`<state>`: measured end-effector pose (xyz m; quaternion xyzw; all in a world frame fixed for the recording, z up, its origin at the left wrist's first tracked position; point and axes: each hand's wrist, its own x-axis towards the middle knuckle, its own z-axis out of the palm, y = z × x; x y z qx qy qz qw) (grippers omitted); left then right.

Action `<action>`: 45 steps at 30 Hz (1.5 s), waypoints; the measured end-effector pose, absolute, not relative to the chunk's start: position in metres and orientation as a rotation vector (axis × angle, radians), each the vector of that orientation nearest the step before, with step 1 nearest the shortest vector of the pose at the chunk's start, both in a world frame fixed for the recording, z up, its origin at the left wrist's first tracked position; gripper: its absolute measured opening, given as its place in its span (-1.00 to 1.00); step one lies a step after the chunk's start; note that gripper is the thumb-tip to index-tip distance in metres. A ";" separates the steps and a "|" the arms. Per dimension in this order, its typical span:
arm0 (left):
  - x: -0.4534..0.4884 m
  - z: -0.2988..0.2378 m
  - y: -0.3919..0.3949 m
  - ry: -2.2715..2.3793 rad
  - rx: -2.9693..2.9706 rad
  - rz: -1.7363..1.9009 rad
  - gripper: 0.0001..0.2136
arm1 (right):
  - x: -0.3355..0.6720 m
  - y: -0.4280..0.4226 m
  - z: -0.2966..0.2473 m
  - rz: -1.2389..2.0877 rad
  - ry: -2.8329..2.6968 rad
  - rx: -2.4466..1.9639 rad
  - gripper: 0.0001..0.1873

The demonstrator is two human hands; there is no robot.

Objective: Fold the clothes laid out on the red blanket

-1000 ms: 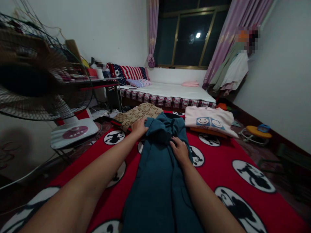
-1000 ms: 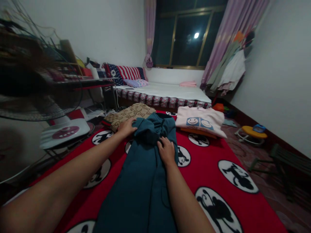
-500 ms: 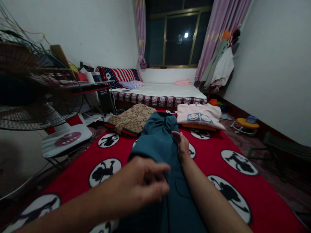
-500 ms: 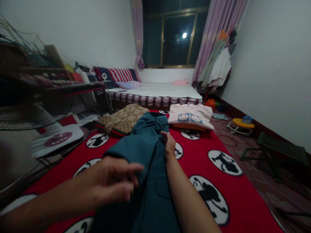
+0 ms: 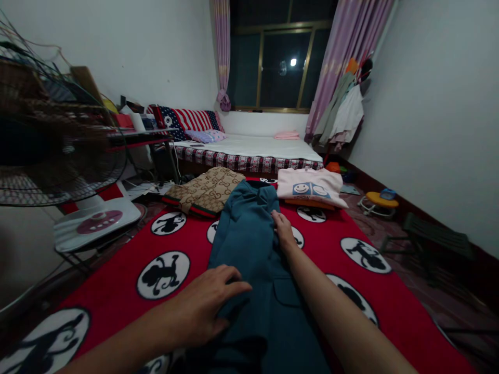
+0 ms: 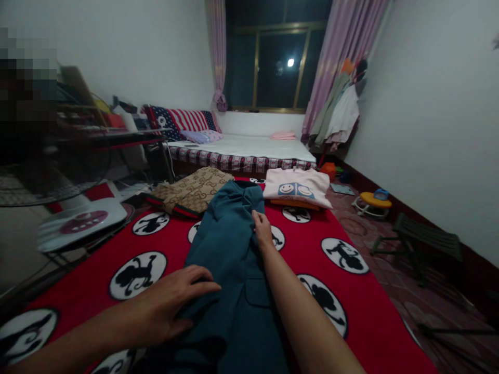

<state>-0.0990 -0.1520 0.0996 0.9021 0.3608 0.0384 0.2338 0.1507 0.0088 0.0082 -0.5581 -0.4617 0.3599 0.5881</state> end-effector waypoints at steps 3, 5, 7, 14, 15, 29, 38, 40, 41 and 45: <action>-0.097 0.099 -0.157 0.968 2.497 0.064 -0.38 | 0.150 0.007 0.018 0.800 -1.184 -1.413 -0.66; -0.094 0.101 -0.161 0.922 2.509 0.033 -0.32 | 0.152 0.007 0.023 0.798 -1.208 -1.470 -0.77; -0.088 0.102 -0.163 0.884 2.486 0.014 -0.39 | 0.155 0.008 0.028 0.797 -1.199 -1.509 -0.79; -0.061 0.100 -0.173 0.705 2.141 0.240 -0.76 | 0.176 0.006 0.020 0.713 -1.234 -1.750 -0.86; -0.056 0.100 -0.171 0.652 2.093 0.222 -0.73 | 0.180 0.006 0.019 0.676 -1.256 -1.798 -0.88; -0.002 0.021 -0.038 1.415 2.354 0.696 -0.50 | 0.144 0.064 0.050 -0.323 -2.342 -1.400 -0.52; 0.000 0.008 -0.041 1.329 2.390 0.668 -0.50 | 0.158 0.123 0.044 -0.121 -2.193 -1.817 -0.74; 0.000 0.007 -0.041 1.331 2.377 0.674 -0.51 | 0.146 0.140 0.055 -0.128 -2.106 -1.810 -0.73; 0.000 0.008 -0.041 1.330 2.369 0.673 -0.51 | 0.139 0.148 0.058 -0.121 -2.060 -1.797 -0.70; -0.001 0.009 -0.043 1.319 2.335 0.664 -0.50 | 0.114 0.174 0.056 0.000 -1.915 -1.757 -0.45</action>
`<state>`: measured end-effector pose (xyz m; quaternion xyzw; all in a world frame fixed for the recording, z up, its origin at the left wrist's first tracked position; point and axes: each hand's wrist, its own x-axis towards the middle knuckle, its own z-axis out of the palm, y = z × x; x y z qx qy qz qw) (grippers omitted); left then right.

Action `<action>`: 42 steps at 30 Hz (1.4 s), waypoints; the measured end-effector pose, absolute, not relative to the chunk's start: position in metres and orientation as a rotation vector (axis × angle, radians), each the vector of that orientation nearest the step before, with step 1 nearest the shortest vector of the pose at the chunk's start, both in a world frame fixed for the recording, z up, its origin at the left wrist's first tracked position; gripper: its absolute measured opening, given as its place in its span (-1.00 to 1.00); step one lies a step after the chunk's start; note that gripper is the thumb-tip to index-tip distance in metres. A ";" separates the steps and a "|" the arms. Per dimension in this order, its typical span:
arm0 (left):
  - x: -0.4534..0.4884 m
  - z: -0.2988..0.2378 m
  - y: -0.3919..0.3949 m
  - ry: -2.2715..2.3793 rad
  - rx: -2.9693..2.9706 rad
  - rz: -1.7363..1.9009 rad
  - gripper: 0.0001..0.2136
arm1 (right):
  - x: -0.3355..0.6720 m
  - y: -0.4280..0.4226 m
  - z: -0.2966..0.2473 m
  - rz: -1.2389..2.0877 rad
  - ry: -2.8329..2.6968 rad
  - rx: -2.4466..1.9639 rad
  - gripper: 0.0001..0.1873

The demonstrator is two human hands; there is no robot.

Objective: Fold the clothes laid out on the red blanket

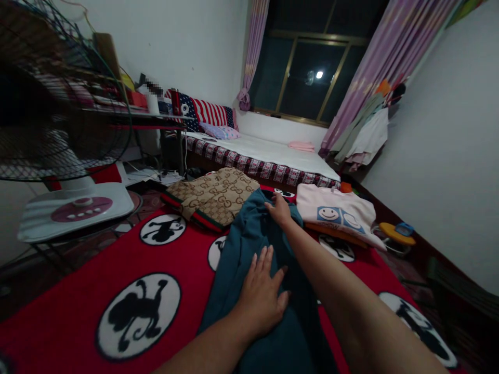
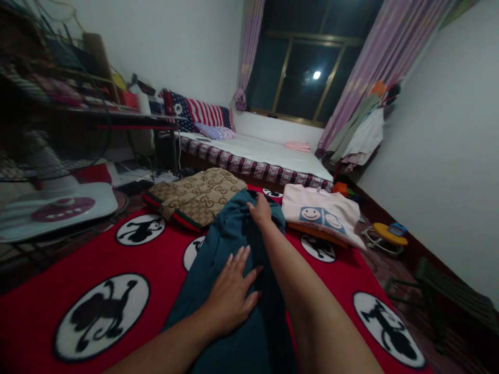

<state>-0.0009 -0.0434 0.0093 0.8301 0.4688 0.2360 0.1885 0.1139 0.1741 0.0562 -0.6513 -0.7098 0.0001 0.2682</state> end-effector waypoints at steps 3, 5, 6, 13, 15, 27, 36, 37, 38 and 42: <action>0.000 0.009 -0.044 1.315 2.316 0.669 -0.48 | 0.105 0.188 0.045 0.108 -1.871 -1.751 -0.31; 0.000 0.007 -0.044 1.308 2.311 0.671 -0.47 | 0.104 0.194 0.039 0.146 -1.871 -1.736 -0.39; 0.000 0.006 -0.043 1.305 2.308 0.672 -0.48 | 0.103 0.196 0.036 0.152 -1.873 -1.729 -0.47; -0.001 0.004 -0.041 1.263 2.283 0.700 -0.45 | 0.087 0.181 0.036 0.027 -1.860 -1.754 -0.53; -0.001 0.005 -0.042 1.262 2.279 0.714 -0.44 | 0.080 0.167 0.043 -0.153 -1.823 -1.662 -0.52; -0.002 0.009 -0.044 1.350 2.377 0.735 -0.54 | 0.090 0.135 0.037 0.347 -2.423 -1.132 -0.80; 0.002 0.009 -0.038 1.522 2.222 0.874 -0.48 | 0.158 0.054 0.028 -0.116 -2.323 -1.654 -0.50; 0.002 0.008 -0.035 1.522 2.202 0.889 -0.49 | 0.162 0.049 0.020 -0.069 -2.362 -1.741 -0.47; 0.001 0.007 -0.033 1.513 2.188 0.907 -0.50 | 0.164 0.046 0.014 -0.017 -2.383 -1.808 -0.45; -0.007 0.003 -0.025 1.416 2.154 1.066 -0.54 | 0.163 0.038 0.013 0.136 -2.390 -1.909 -0.42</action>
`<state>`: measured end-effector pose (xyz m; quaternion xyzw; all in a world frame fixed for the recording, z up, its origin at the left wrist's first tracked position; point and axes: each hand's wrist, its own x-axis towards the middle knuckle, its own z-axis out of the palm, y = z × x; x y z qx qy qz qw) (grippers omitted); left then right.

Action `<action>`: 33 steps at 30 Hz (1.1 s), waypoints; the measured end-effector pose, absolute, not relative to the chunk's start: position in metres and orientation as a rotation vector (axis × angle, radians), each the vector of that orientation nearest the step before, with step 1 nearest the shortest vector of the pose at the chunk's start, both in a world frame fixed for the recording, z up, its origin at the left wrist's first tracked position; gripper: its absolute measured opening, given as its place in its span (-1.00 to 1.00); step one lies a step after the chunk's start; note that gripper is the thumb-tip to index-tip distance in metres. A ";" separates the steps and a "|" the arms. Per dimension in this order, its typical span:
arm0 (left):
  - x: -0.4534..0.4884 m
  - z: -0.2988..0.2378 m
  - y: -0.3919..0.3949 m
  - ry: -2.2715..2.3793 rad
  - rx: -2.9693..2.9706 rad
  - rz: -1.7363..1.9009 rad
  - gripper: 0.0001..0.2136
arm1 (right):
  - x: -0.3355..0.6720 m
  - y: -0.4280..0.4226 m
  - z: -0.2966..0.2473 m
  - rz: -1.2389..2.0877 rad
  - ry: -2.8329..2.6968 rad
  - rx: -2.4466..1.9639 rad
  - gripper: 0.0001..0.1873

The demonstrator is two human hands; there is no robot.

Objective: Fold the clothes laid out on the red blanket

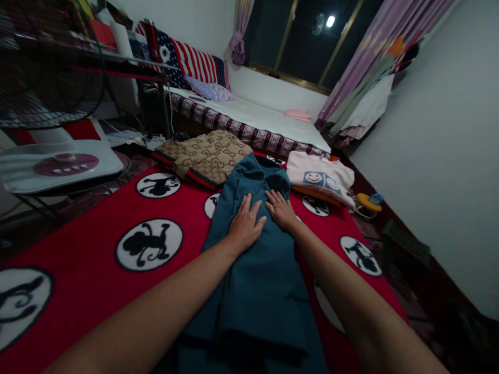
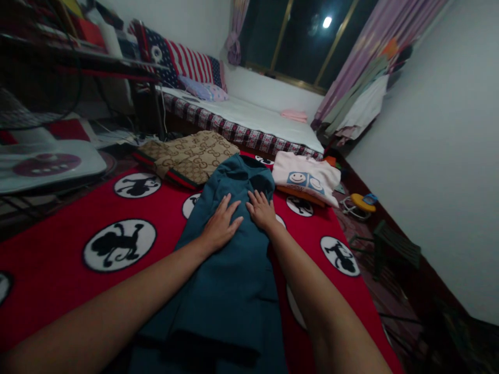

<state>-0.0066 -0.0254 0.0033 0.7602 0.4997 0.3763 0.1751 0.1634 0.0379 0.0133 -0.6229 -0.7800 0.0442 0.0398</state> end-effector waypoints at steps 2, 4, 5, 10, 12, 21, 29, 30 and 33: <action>-0.011 0.004 -0.024 1.348 2.132 1.193 -0.55 | 0.163 0.026 0.019 0.236 -2.409 -1.883 -0.42; -0.015 0.008 -0.024 1.276 2.111 1.346 -0.61 | 0.164 0.005 0.023 0.338 -2.397 -1.783 -0.43; -0.017 0.010 -0.025 1.237 2.102 1.424 -0.64 | 0.165 -0.009 0.024 0.374 -2.361 -1.705 -0.43; -0.027 0.031 -0.037 1.072 2.115 1.583 -0.76 | 0.173 -0.091 0.032 0.378 -2.181 -1.250 -0.58; -0.040 0.038 -0.044 0.979 2.203 1.498 -0.79 | 0.183 -0.119 0.038 0.309 -2.283 -1.135 -0.60; -0.166 0.050 -0.090 0.654 2.792 0.510 -0.42 | 0.257 -0.178 0.043 0.079 -2.762 -1.125 -0.26; -0.179 0.060 -0.153 0.544 2.769 0.549 -0.68 | 0.245 -0.187 0.045 0.192 -2.579 -1.067 -0.54; -0.177 0.062 -0.162 0.529 2.755 0.618 -0.73 | 0.241 -0.187 0.048 0.228 -2.519 -1.080 -0.58; -0.169 0.065 -0.189 0.413 2.781 0.659 -0.82 | 0.223 -0.180 0.056 0.306 -2.379 -1.118 -0.65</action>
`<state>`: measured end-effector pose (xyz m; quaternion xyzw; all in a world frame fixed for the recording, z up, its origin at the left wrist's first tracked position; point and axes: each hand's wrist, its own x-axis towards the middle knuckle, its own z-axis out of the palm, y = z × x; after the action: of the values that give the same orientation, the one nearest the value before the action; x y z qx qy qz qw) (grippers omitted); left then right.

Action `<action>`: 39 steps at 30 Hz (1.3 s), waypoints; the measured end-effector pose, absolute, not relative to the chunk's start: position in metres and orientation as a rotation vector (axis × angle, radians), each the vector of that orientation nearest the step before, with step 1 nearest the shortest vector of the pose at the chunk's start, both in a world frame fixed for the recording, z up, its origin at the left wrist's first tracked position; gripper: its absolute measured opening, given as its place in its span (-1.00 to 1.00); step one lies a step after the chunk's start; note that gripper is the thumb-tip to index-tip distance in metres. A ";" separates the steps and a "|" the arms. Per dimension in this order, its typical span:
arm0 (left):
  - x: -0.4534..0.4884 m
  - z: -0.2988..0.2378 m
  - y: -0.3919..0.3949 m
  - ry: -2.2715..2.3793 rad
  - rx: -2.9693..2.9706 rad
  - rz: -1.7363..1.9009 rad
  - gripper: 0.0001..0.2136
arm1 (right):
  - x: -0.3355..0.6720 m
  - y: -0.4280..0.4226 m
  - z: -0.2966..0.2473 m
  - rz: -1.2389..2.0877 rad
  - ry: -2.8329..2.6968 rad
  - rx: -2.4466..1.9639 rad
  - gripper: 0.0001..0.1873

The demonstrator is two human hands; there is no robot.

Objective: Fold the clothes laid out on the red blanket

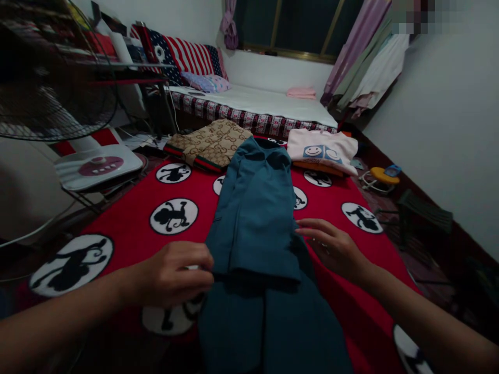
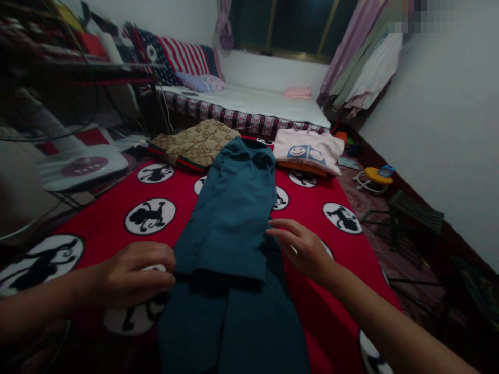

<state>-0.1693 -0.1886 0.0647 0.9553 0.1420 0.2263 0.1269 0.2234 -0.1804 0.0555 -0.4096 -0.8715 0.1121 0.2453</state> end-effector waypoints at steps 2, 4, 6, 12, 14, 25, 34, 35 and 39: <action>-0.164 0.064 -0.200 0.294 2.825 0.541 -0.85 | 0.210 -0.170 0.057 0.336 -2.346 -1.135 -0.64; -0.158 0.061 -0.207 0.265 2.838 0.415 -0.77 | 0.196 -0.156 0.054 0.375 -2.372 -1.149 -0.58; -0.154 0.057 -0.210 0.324 2.808 0.318 -0.64 | 0.186 -0.141 0.047 0.415 -2.437 -1.159 -0.57; -0.164 0.063 -0.208 0.428 2.518 0.085 -0.89 | 0.189 -0.124 0.041 0.460 -2.580 -1.132 -0.56; -0.180 0.066 -0.193 0.510 2.482 0.109 -0.83 | 0.204 -0.128 0.043 0.419 -2.613 -1.086 -0.47; -0.164 0.062 -0.118 0.418 2.808 0.256 -0.25 | 0.222 -0.161 0.060 0.299 -2.899 -0.793 -0.27; -0.133 0.068 -0.114 0.411 2.391 0.497 -0.69 | 0.181 -0.161 0.074 0.742 -2.723 -0.815 -0.61; -0.132 0.073 -0.121 0.480 2.294 0.482 -0.76 | 0.177 -0.168 0.082 0.824 -2.646 -0.840 -0.66; -0.126 0.092 -0.146 0.686 1.904 0.306 -0.84 | 0.169 -0.195 0.111 1.297 -2.380 -0.965 -0.74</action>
<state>-0.1265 -0.1462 0.0915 0.7944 0.2861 0.1275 0.5204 0.1687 -0.1950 0.1113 -0.3326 -0.8199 0.4470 0.1318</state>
